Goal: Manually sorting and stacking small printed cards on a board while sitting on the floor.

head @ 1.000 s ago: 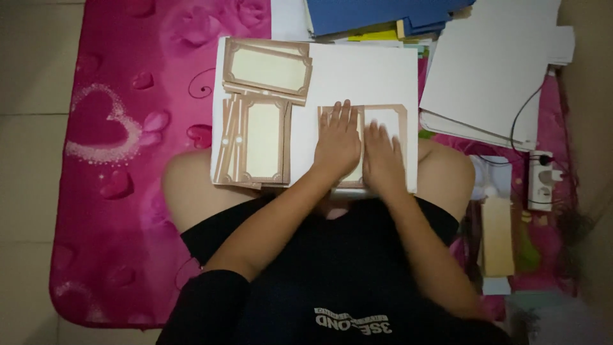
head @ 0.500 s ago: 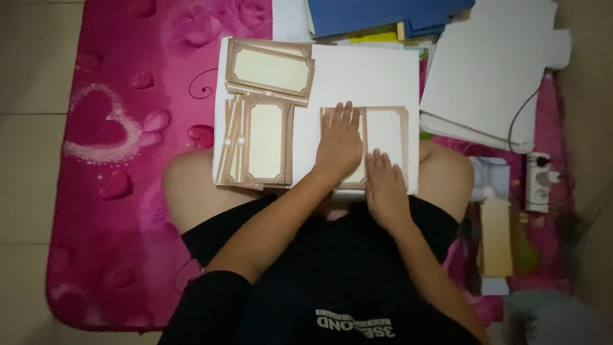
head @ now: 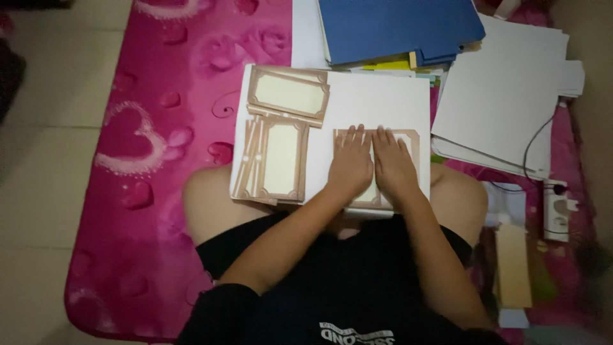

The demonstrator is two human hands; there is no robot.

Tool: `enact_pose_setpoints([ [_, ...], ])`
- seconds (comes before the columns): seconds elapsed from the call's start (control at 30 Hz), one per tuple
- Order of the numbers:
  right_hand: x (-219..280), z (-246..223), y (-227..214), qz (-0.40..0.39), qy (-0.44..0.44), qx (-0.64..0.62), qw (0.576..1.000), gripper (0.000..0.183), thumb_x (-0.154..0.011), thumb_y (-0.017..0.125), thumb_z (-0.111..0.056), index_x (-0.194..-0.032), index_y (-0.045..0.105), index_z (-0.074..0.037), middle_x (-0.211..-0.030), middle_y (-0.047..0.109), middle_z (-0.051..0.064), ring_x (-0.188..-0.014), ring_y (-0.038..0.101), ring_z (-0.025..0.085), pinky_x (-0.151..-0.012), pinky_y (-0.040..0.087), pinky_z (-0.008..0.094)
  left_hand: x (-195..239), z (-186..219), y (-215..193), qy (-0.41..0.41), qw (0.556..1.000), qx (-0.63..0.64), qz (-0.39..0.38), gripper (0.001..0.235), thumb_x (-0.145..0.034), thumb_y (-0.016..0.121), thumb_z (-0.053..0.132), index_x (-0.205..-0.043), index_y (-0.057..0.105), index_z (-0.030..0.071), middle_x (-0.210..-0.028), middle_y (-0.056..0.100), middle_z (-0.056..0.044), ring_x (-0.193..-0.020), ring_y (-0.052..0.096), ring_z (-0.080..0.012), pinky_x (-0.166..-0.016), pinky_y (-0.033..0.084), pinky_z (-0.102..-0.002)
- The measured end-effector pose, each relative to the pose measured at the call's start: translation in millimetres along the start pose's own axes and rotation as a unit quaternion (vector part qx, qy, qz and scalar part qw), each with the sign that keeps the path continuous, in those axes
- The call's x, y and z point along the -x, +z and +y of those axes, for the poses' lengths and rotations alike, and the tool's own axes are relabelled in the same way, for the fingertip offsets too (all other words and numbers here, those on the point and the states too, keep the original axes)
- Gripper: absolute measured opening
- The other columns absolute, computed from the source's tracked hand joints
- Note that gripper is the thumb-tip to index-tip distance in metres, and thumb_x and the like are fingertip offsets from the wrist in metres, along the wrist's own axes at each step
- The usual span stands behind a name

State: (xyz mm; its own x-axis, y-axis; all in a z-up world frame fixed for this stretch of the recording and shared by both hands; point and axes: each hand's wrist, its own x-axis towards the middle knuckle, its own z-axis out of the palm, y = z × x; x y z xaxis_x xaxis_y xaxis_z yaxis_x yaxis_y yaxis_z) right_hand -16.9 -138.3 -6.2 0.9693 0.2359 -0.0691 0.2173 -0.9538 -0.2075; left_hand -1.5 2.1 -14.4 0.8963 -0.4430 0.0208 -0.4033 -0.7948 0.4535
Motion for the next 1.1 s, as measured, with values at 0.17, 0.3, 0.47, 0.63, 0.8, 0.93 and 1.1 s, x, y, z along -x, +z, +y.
enact_pose_setpoints([
  [0.17, 63.3, 11.3, 41.1, -0.011, -0.031, 0.008, 0.999, 0.061, -0.103, 0.033, -0.019, -0.163, 0.026, -0.007, -0.168, 0.028, 0.018, -0.154, 0.025, 0.037, -0.121, 0.019, 0.054, 0.0, 3.3, -13.1, -0.014, 0.999, 0.008, -0.028, 0.060, -0.100, 0.035, 0.018, -0.157, 0.034, 0.001, -0.166, 0.027, -0.022, -0.156, 0.020, -0.0368, -0.126, 0.010, -0.056],
  [0.3, 96.3, 4.7, 51.3, -0.029, 0.006, 0.008, 1.000, 0.060, -0.108, 0.030, -0.022, -0.165, 0.018, -0.008, -0.170, 0.020, 0.015, -0.155, 0.019, 0.033, -0.123, 0.013, 0.052, -2.1, -0.4, -1.5, -0.014, 0.999, -0.033, -0.041, 0.060, -0.101, 0.034, 0.018, -0.158, 0.031, 0.001, -0.168, 0.024, -0.021, -0.157, 0.018, -0.0352, -0.126, 0.008, -0.055],
  [0.47, 38.0, 14.0, 36.1, -0.028, 0.009, 0.004, 1.000, 0.059, -0.107, 0.035, -0.026, -0.163, 0.025, -0.008, -0.168, 0.024, 0.019, -0.155, 0.020, 0.038, -0.121, 0.018, 0.056, -5.1, 2.9, -5.0, -0.028, 0.998, -0.022, -0.055, 0.061, -0.100, 0.032, 0.018, -0.159, 0.031, 0.002, -0.168, 0.025, -0.020, -0.157, 0.018, -0.0346, -0.126, 0.009, -0.055],
  [0.63, -29.3, 20.9, 26.3, 0.017, 0.036, 0.043, 0.998, 0.057, -0.108, 0.035, -0.025, -0.161, 0.033, -0.006, -0.166, 0.031, 0.022, -0.154, 0.024, 0.038, -0.120, 0.022, 0.056, -1.7, 2.0, -5.3, -0.019, 0.999, 0.015, -0.035, 0.060, -0.101, 0.029, 0.017, -0.158, 0.033, 0.000, -0.166, 0.028, -0.022, -0.157, 0.020, -0.0360, -0.126, 0.010, -0.055],
  [0.8, -8.2, -2.7, 3.3, 0.014, 0.078, 0.015, 0.997, 0.054, -0.109, 0.033, -0.026, -0.161, 0.036, -0.010, -0.168, 0.027, 0.020, -0.156, 0.021, 0.036, -0.124, 0.015, 0.053, -1.2, -2.0, 5.8, 0.002, 1.000, -0.018, 0.009, 0.057, -0.103, 0.033, 0.018, -0.156, 0.036, 0.000, -0.164, 0.033, -0.022, -0.155, 0.024, -0.0367, -0.126, 0.013, -0.056],
  [0.93, 49.4, -5.4, 33.2, 0.022, 0.059, 0.045, 0.997, 0.058, -0.106, 0.038, -0.025, -0.162, 0.034, -0.008, -0.165, 0.031, 0.024, -0.153, 0.026, 0.040, -0.119, 0.025, 0.055, 2.6, -2.9, 2.5, 0.006, 1.000, -0.019, 0.022, 0.057, -0.101, 0.036, 0.019, -0.155, 0.039, 0.000, -0.163, 0.034, -0.022, -0.154, 0.027, -0.0367, -0.124, 0.017, -0.055],
  [1.1, 86.2, -0.8, 46.2, -0.020, 0.066, 0.005, 0.998, 0.059, -0.108, 0.031, -0.025, -0.166, 0.023, -0.014, -0.169, 0.021, 0.020, -0.155, 0.018, 0.039, -0.121, 0.017, 0.055, -1.3, -1.5, 4.0, 0.016, 0.998, -0.058, 0.000, 0.059, -0.102, 0.034, 0.028, -0.157, 0.039, 0.006, -0.165, 0.031, -0.020, -0.155, 0.023, -0.0374, -0.123, 0.016, -0.058],
])
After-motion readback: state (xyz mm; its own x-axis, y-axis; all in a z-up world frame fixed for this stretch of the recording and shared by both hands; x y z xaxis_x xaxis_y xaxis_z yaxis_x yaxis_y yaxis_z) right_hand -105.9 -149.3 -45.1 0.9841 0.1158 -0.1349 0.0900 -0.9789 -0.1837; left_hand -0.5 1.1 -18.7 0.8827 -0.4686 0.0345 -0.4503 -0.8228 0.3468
